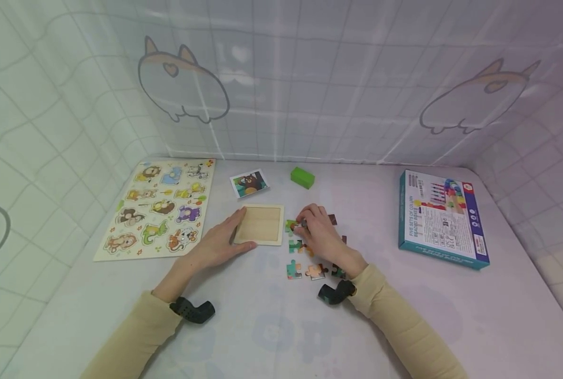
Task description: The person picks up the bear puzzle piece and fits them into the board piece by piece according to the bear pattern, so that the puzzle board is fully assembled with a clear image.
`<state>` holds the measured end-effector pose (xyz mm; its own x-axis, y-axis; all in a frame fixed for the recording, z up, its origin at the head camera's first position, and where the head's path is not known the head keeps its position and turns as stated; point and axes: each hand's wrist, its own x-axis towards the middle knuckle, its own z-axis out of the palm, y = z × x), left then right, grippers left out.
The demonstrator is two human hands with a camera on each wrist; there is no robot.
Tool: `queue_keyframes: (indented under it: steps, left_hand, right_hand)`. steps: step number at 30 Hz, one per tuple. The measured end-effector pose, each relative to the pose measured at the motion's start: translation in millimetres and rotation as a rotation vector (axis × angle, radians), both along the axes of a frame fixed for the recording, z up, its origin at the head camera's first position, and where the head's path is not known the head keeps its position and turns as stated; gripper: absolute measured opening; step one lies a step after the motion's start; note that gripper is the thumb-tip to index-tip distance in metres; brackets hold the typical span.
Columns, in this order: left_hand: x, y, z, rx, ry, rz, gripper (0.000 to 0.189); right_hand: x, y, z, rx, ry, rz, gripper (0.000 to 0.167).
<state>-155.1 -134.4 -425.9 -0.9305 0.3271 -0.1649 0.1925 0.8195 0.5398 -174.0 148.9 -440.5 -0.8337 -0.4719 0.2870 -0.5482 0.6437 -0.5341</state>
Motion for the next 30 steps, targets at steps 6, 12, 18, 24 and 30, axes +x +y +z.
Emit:
queue_keyframes:
  steps: [6,12,18,24,30]
  left_hand:
    - [-0.1,1.5,-2.0,-0.002,-0.014,0.025,0.099]
    - [-0.1,-0.6,0.5,0.021,-0.018,0.027,0.101]
    - [0.0,-3.4,2.0,0.043,-0.010,0.029,0.100]
    - [-0.7,-3.8,-0.6,0.039,-0.008,0.031,0.099]
    - [-1.3,-3.9,-2.0,0.039,-0.004,0.037,0.099]
  right_hand:
    - [3.0,-3.5,5.3,-0.010,0.011,0.002,0.017]
    - [4.7,-15.8,13.6,-0.020,0.023,-0.008,0.019]
    - [3.8,-28.0,19.8,-0.033,-0.006,-0.009,0.020]
    - [-0.6,-43.8,23.1,-0.043,-0.020,-0.005,0.020]
    - [-4.7,-62.3,24.1,-0.039,-0.028,0.002,0.020]
